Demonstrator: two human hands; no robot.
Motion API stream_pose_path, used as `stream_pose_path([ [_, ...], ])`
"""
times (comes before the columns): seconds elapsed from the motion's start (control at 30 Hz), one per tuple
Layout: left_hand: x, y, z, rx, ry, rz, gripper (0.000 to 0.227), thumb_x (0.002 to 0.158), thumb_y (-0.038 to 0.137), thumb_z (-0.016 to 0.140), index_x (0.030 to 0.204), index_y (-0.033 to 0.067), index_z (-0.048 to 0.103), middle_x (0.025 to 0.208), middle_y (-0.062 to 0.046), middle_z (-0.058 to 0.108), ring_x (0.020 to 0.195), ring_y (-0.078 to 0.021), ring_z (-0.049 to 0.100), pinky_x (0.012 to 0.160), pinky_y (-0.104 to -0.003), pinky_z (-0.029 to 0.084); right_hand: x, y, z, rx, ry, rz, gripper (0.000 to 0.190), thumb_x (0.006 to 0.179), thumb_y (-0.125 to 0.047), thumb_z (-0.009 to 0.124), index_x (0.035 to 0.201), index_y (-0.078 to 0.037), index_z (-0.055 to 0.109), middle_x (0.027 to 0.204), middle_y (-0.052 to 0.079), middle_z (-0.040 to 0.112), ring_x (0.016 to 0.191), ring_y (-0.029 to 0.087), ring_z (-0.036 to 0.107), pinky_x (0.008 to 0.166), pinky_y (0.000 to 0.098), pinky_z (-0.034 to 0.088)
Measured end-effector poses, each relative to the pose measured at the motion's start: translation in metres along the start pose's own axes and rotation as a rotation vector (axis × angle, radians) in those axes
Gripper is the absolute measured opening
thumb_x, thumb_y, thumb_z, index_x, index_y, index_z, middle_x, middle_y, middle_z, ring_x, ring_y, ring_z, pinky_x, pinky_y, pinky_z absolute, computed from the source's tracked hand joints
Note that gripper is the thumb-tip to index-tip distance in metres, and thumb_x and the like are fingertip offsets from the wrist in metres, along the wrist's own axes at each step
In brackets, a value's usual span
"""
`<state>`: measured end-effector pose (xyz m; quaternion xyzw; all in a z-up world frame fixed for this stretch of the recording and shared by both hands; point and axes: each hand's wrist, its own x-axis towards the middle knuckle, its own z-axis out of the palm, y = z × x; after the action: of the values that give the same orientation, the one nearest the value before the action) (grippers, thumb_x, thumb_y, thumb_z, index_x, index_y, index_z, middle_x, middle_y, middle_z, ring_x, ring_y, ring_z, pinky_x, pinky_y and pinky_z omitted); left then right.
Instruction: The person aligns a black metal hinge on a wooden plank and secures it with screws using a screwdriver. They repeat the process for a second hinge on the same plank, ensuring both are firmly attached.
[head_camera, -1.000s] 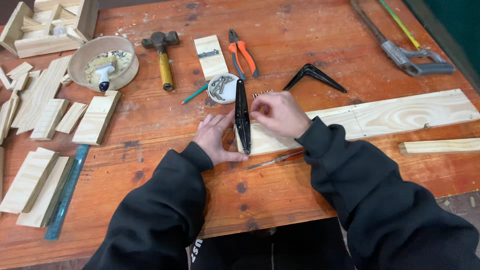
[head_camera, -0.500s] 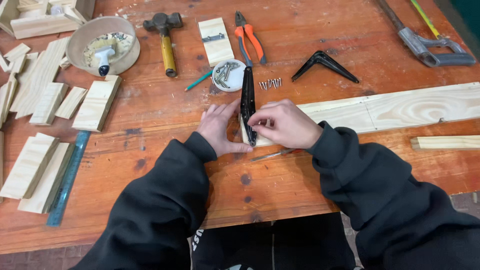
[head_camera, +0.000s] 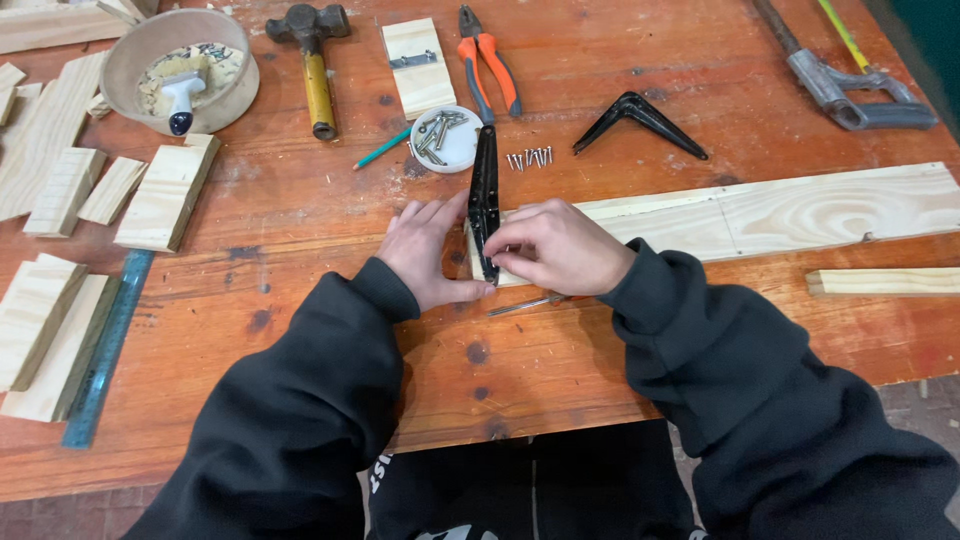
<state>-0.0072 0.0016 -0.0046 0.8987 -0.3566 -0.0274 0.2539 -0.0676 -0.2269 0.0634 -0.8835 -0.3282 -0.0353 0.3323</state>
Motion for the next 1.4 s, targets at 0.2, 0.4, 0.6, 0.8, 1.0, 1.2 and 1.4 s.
stream_pose_path([
  [0.2, -0.002, 0.000, 0.001, 0.012, 0.004, 0.007, 0.128, 0.058, 0.067, 0.088, 0.161, 0.0117, 0.035, 0.131, -0.004, 0.060, 0.121, -0.0271, 0.051, 0.097, -0.043, 0.042, -0.001, -0.003, -0.002, 0.073, -0.089, -0.029, 0.012, 0.087, -0.004, 0.071, 0.093, -0.010, 0.080, 0.080, 0.011, 0.076, 0.078, 0.031, 0.072, 0.073, 0.0409, 0.057],
  [0.4, 0.000, -0.002, 0.007, 0.040, 0.022, 0.008, 0.128, 0.056, 0.067, 0.087, 0.160, 0.0129, 0.036, 0.129, -0.002, 0.060, 0.122, -0.0260, 0.051, 0.097, -0.043, 0.044, -0.001, -0.001, -0.001, 0.074, -0.092, -0.084, 0.011, 0.085, -0.004, 0.073, 0.092, -0.010, 0.079, 0.079, 0.010, 0.076, 0.079, 0.033, 0.072, 0.073, 0.0429, 0.057],
  [0.6, -0.001, -0.004, 0.005, 0.028, 0.034, -0.001, 0.128, 0.054, 0.068, 0.087, 0.159, 0.0130, 0.039, 0.129, -0.001, 0.062, 0.121, -0.0262, 0.053, 0.098, -0.044, 0.046, -0.003, -0.002, 0.002, 0.031, -0.124, -0.087, 0.012, 0.087, -0.007, 0.072, 0.094, -0.012, 0.080, 0.090, 0.007, 0.078, 0.084, 0.031, 0.072, 0.076, 0.0414, 0.057],
  [0.8, 0.001, 0.003, -0.004, -0.029, 0.027, -0.001, 0.121, 0.051, 0.060, 0.092, 0.153, 0.0122, 0.045, 0.125, -0.003, 0.065, 0.117, -0.0301, 0.056, 0.095, -0.047, 0.049, -0.004, 0.001, 0.002, -0.013, -0.148, -0.087, 0.018, 0.090, -0.005, 0.067, 0.096, -0.013, 0.081, 0.095, 0.008, 0.079, 0.086, 0.032, 0.071, 0.078, 0.0434, 0.057],
  [1.0, -0.002, 0.003, -0.003, -0.016, 0.030, -0.031, 0.124, 0.051, 0.064, 0.091, 0.156, 0.0158, 0.043, 0.129, 0.001, 0.064, 0.119, -0.0270, 0.054, 0.098, -0.045, 0.047, -0.006, -0.002, 0.003, -0.110, -0.135, -0.087, 0.010, 0.092, -0.014, 0.068, 0.091, -0.015, 0.078, 0.087, 0.003, 0.075, 0.087, 0.029, 0.070, 0.079, 0.0424, 0.057],
  [1.2, 0.002, -0.004, 0.001, 0.015, -0.003, -0.028, 0.128, 0.053, 0.070, 0.087, 0.159, 0.0166, 0.039, 0.129, 0.000, 0.064, 0.120, -0.0262, 0.054, 0.099, -0.044, 0.047, -0.006, 0.001, 0.012, -0.236, -0.133, -0.089, 0.012, 0.093, -0.029, 0.071, 0.088, -0.019, 0.073, 0.084, -0.001, 0.071, 0.089, 0.025, 0.070, 0.081, 0.0408, 0.056],
  [1.4, 0.000, -0.004, 0.001, 0.038, -0.005, -0.028, 0.128, 0.053, 0.069, 0.087, 0.160, 0.0169, 0.037, 0.129, -0.002, 0.063, 0.121, -0.0265, 0.054, 0.100, -0.045, 0.047, -0.007, -0.004, 0.009, -0.208, -0.082, -0.090, 0.011, 0.093, -0.025, 0.072, 0.089, -0.015, 0.069, 0.085, 0.002, 0.069, 0.090, 0.027, 0.069, 0.080, 0.0424, 0.055],
])
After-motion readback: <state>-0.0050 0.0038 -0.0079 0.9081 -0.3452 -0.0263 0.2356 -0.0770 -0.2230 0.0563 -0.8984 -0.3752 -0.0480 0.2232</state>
